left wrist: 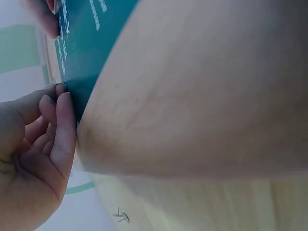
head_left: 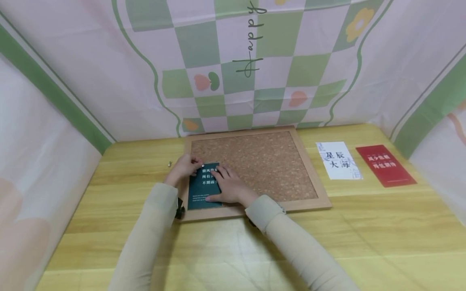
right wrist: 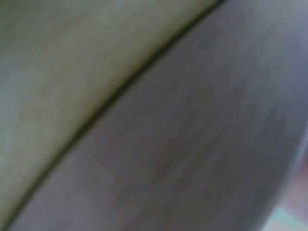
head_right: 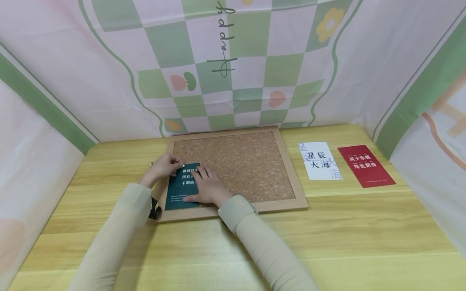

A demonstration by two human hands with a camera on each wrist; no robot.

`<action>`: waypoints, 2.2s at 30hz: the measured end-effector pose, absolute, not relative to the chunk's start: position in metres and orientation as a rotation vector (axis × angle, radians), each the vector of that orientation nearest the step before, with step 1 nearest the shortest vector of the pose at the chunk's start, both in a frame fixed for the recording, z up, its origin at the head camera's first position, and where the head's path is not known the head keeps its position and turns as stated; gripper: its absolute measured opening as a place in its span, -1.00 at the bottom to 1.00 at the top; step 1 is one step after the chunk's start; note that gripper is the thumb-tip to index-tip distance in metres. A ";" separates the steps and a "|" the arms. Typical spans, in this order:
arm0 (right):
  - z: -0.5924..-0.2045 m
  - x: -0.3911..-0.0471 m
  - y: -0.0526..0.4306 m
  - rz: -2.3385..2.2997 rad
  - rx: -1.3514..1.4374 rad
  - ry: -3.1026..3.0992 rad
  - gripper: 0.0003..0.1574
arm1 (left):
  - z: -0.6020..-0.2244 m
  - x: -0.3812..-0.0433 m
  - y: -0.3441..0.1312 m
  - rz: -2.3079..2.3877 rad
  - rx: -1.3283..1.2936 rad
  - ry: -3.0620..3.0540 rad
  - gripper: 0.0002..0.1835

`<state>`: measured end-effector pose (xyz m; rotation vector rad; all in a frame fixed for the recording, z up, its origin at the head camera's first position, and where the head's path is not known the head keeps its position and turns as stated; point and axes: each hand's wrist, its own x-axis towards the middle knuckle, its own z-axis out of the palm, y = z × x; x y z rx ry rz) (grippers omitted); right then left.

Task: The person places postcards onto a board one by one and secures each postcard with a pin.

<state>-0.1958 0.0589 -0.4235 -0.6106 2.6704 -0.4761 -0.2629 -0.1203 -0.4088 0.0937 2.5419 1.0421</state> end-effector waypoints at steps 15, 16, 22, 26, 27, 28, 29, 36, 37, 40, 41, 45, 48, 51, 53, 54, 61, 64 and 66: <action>-0.424 -0.196 0.058 -0.465 -0.603 2.664 0.18 | -0.406 -0.263 -0.123 1.070 0.051 2.514 -0.69; -0.424 -0.196 0.058 -0.459 -0.604 2.664 0.18 | -0.406 -0.263 -0.123 1.064 0.050 2.515 -0.69; -0.423 -0.196 0.058 -0.469 -0.610 2.665 0.17 | -0.406 -0.264 -0.124 1.032 0.040 2.523 -0.68; -0.422 -0.195 0.058 -0.475 -0.614 2.661 0.17 | -0.406 -0.265 -0.125 1.038 0.035 2.522 -0.68; -0.422 -0.195 0.059 -0.476 -0.614 2.661 0.17 | -0.407 -0.264 -0.125 1.041 0.035 2.522 -0.68; -0.423 -0.196 0.059 -0.477 -0.614 2.662 0.17 | -0.406 -0.264 -0.125 1.046 0.039 2.520 -0.68; -0.423 -0.196 0.059 -0.476 -0.613 2.661 0.18 | -0.406 -0.264 -0.125 1.053 0.043 2.517 -0.68; -0.425 -0.197 0.059 -0.485 -0.616 2.662 0.19 | -0.405 -0.262 -0.125 1.066 0.051 2.510 -0.68; -0.425 -0.197 0.059 -0.482 -0.616 2.662 0.19 | -0.405 -0.261 -0.125 1.065 0.051 2.510 -0.68; -0.425 -0.197 0.059 -0.488 -0.613 2.660 0.19 | -0.404 -0.260 -0.124 1.065 0.052 2.509 -0.68; -0.425 -0.197 0.059 -0.491 -0.612 2.660 0.18 | -0.404 -0.260 -0.124 1.066 0.052 2.508 -0.68; -0.426 -0.197 0.059 -0.499 -0.609 2.660 0.18 | -0.405 -0.261 -0.124 1.069 0.047 2.508 -0.67; -0.425 -0.197 0.059 -0.499 -0.611 2.661 0.18 | -0.406 -0.262 -0.124 1.068 0.032 2.508 -0.67; -0.425 -0.197 0.058 -0.492 -0.614 2.664 0.18 | -0.405 -0.263 -0.125 1.063 0.016 2.508 -0.67; -0.425 -0.197 0.058 -0.487 -0.614 2.663 0.19 | -0.405 -0.263 -0.125 1.062 0.004 2.504 -0.68; -0.424 -0.197 0.058 -0.485 -0.615 2.664 0.19 | -0.405 -0.263 -0.125 1.061 0.001 2.502 -0.68; -0.424 -0.197 0.057 -0.486 -0.613 2.661 0.18 | -0.403 -0.262 -0.125 1.056 -0.014 2.487 -0.69; -0.424 -0.197 0.057 -0.481 -0.611 2.662 0.19 | -0.402 -0.263 -0.124 1.047 -0.019 2.486 -0.70; -0.425 -0.198 0.058 -0.476 -0.611 2.664 0.18 | -0.402 -0.263 -0.124 1.041 -0.022 2.488 -0.69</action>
